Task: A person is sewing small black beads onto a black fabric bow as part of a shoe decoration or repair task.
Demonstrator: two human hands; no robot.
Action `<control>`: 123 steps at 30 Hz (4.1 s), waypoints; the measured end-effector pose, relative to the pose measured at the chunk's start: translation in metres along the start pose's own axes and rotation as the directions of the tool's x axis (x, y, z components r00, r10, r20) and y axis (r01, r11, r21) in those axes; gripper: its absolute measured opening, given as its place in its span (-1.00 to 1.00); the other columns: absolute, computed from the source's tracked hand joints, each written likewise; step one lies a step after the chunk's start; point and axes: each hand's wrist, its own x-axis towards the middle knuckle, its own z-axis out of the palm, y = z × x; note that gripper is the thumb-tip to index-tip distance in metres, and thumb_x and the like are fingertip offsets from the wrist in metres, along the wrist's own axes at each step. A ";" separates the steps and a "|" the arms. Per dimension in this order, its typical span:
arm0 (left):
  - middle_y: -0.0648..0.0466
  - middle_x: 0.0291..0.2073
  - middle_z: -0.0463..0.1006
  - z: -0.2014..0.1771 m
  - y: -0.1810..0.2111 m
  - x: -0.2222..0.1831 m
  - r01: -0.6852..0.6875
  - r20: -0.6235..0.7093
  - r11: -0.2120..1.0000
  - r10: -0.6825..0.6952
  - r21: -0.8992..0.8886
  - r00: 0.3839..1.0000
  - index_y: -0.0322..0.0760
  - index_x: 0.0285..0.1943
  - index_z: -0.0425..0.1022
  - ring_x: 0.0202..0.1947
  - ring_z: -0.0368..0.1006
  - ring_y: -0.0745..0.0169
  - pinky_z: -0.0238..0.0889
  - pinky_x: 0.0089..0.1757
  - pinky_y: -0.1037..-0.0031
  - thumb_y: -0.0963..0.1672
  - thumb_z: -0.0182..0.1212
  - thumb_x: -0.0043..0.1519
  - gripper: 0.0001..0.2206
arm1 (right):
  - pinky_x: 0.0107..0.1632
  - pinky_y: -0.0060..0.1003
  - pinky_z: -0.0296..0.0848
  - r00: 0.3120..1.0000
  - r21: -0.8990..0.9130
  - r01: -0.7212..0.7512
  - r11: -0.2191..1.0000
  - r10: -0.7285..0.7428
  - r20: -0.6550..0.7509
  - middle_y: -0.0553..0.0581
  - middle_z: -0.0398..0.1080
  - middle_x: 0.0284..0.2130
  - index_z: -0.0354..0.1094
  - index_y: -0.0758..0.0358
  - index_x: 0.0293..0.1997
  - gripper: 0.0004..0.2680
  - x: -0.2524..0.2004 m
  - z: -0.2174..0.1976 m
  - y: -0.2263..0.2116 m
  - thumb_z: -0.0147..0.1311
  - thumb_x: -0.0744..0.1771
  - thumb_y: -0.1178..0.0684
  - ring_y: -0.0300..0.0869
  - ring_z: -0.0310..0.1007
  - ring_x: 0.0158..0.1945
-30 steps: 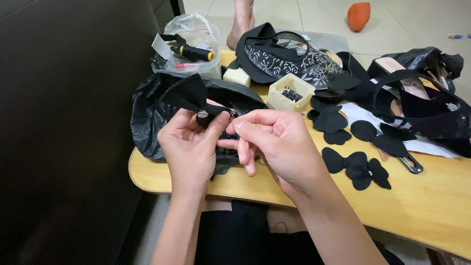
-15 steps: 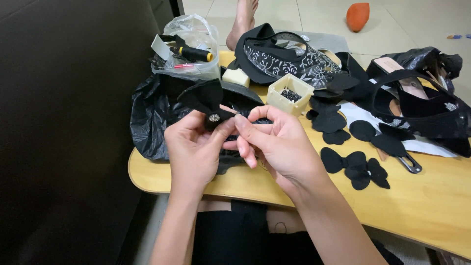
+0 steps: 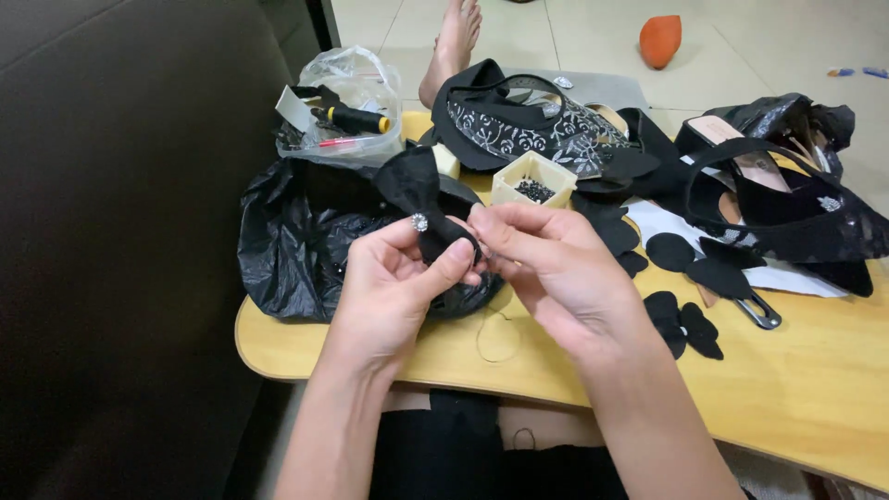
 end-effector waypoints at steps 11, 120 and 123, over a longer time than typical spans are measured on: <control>-0.25 -0.16 0.57 0.003 0.003 0.008 0.269 -0.121 0.950 -0.289 -0.159 0.950 -0.67 -0.01 0.50 -0.27 0.45 0.19 0.39 -0.19 0.54 -0.29 0.22 0.23 -0.80 | 0.25 0.06 0.52 0.948 0.673 0.299 0.676 -0.132 -0.289 0.20 0.43 -0.30 0.31 0.35 -0.26 -0.88 0.030 -0.131 -0.026 -0.08 0.44 0.21 -0.02 0.50 -0.09; 0.03 -0.55 0.64 0.107 -0.056 0.073 -0.363 0.215 0.448 0.346 0.817 0.913 -0.49 0.04 0.53 -0.60 0.54 0.15 0.38 -0.44 0.39 -0.19 0.22 0.17 -0.71 | -0.48 -0.67 -0.01 0.760 -0.290 0.100 0.952 -0.261 -0.595 -0.18 0.32 -0.53 0.37 0.07 -0.27 -0.85 -0.039 -0.081 -0.076 0.28 0.28 -0.04 -0.52 0.09 -0.60; -0.01 -0.50 0.62 0.109 -0.024 0.054 0.163 -0.113 0.848 -0.122 0.505 0.986 -0.51 -0.27 0.65 -0.59 0.43 0.36 0.30 -0.53 0.59 -0.03 0.05 0.33 -0.60 | -0.54 -0.51 -0.20 0.842 -0.280 0.118 0.953 -0.246 -0.481 -0.17 0.08 -0.70 0.25 0.05 -0.55 -0.76 -0.031 -0.071 -0.062 0.25 0.32 -0.02 -0.45 -0.13 -0.63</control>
